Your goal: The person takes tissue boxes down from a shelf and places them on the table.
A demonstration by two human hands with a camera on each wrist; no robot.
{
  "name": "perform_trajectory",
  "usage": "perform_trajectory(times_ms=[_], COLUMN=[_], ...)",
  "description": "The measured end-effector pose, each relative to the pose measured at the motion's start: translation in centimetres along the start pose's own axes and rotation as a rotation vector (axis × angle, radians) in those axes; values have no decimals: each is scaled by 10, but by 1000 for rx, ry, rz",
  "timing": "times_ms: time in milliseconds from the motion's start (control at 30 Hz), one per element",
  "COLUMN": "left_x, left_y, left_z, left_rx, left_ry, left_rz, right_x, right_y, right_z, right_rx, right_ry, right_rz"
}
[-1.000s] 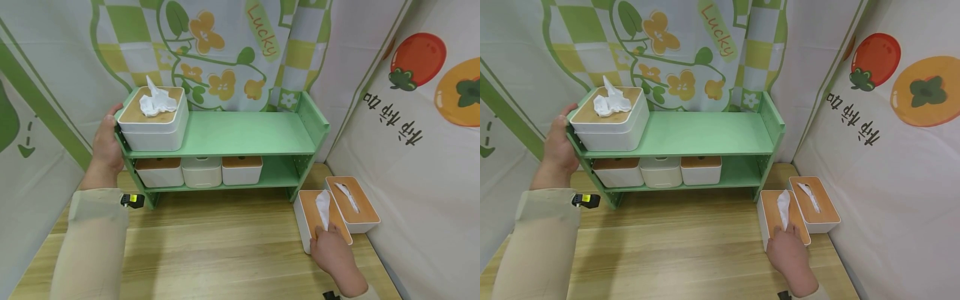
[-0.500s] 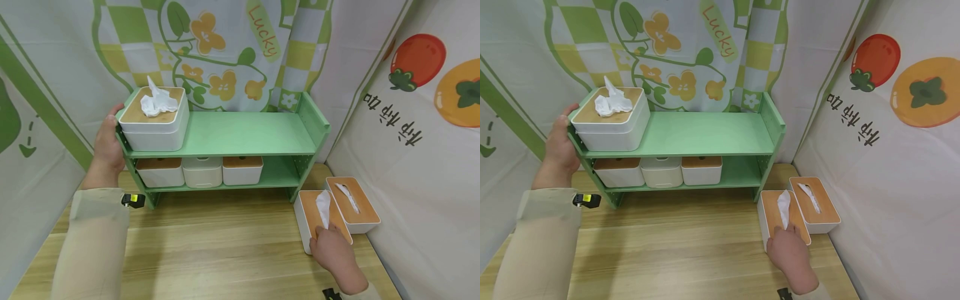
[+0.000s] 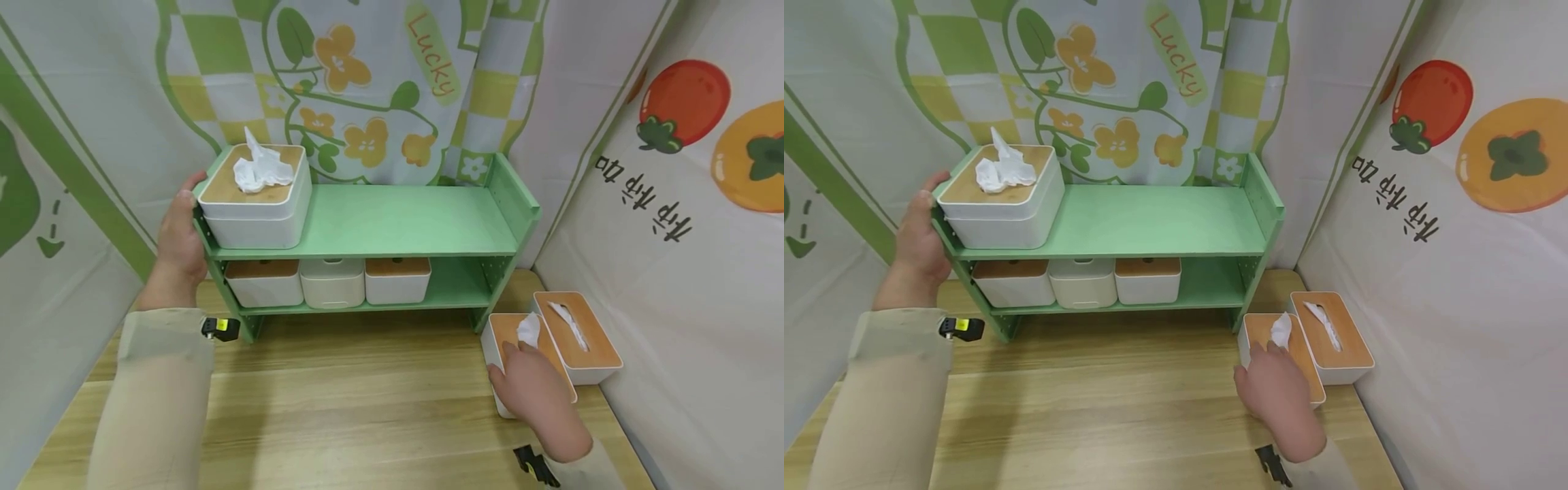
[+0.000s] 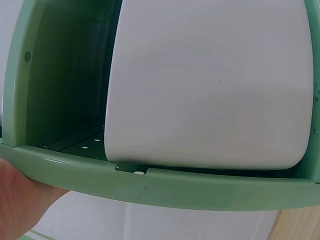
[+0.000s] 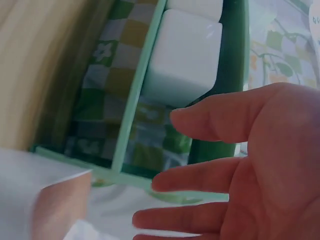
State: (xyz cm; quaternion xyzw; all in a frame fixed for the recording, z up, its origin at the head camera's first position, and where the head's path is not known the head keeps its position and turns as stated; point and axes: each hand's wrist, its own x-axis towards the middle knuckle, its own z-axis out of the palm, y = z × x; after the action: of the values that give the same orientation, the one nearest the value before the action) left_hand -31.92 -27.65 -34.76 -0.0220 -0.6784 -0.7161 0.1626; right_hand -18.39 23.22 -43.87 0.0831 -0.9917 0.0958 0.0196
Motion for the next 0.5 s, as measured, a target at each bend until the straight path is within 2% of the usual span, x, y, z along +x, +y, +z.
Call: perform_trajectory(times_ms=[167,500], left_x=[1,1], left_y=[-1,-1], left_z=[0,-1], left_rx=[-2,-11], left_ry=[-10,-10], left_rz=[-2,4], right_x=[12,39], right_y=[-16,-54], right_z=[-10,-27], right_rx=[56,122], right_ry=[87,286], right_rz=[-75,-332])
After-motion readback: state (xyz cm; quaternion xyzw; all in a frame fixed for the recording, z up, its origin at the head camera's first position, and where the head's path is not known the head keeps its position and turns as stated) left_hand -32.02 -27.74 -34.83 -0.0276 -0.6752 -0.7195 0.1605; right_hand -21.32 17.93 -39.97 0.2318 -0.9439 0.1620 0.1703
